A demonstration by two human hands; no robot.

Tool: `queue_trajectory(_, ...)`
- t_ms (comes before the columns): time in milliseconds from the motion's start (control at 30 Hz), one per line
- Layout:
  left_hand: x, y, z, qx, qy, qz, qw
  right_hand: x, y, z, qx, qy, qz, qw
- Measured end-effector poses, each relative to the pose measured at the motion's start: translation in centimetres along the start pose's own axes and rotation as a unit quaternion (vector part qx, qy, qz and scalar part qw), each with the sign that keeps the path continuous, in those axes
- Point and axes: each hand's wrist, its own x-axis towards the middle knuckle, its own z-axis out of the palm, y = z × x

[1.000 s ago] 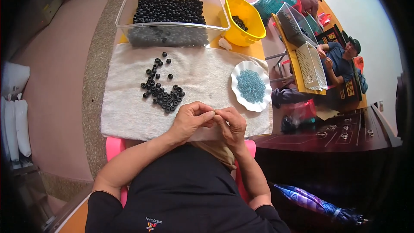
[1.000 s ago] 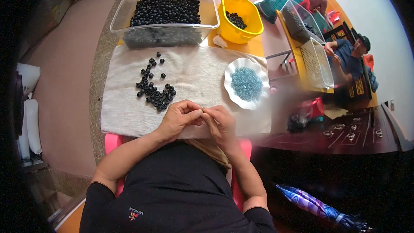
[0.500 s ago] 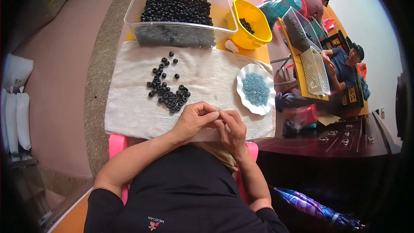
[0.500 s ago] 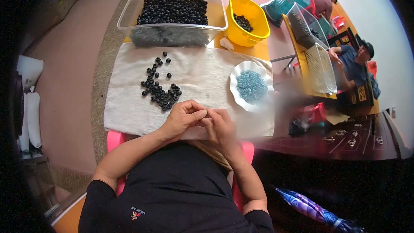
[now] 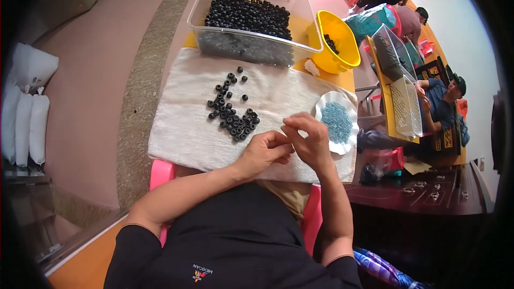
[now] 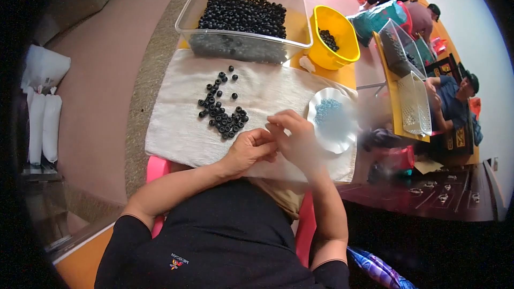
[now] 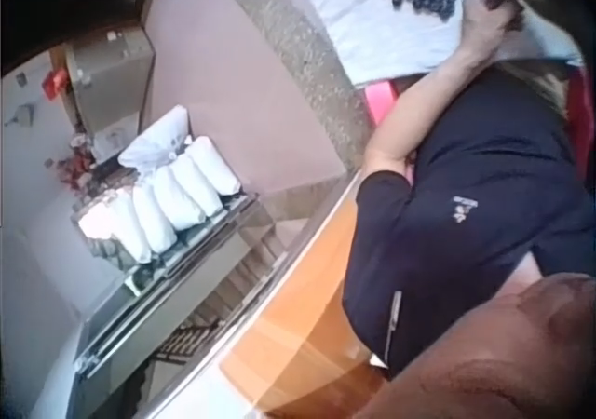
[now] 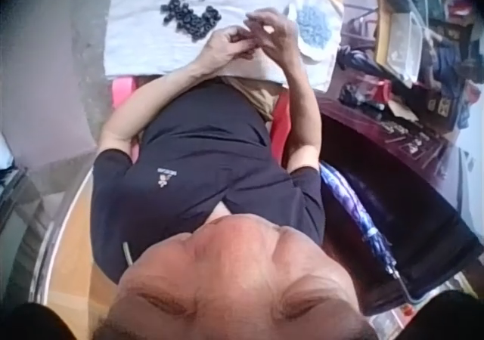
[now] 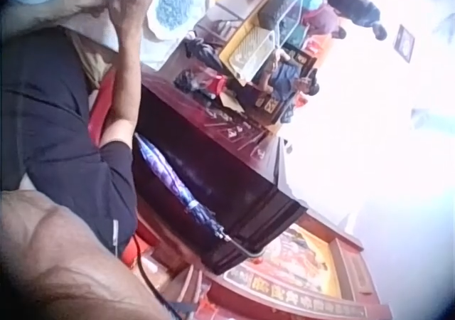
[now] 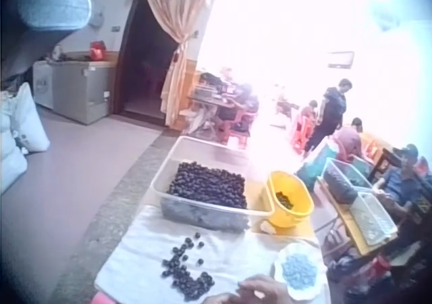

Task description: The person is manually inserting small blue beads into black ring-like components at a workbench.

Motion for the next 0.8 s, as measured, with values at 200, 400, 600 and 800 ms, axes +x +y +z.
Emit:
queue_trajectory(200, 0.0, -0.2, 0.1, 0.010, 0.008, 0.003, 1.000, 5.3, 0.4, 2.8, -0.050, -0.148, 0.011, 0.988)
queue_trajectory(400, 0.0, 0.0, 0.1, 0.024, 0.011, 0.005, 1.000, 7.4, -0.5, 5.3, -0.148, -0.261, -0.081, 0.951)
queue_trajectory(600, -0.3, 0.8, 0.5, 0.041, 0.015, 0.045, 0.998, 8.4, -1.5, 6.4, -0.239, -0.326, -0.068, 0.912)
queue_trajectory(800, -0.4, 0.4, 0.2, 0.060, 0.036, 0.056, 0.996, 8.3, -2.4, 7.3, -0.318, -0.337, -0.049, 0.885)
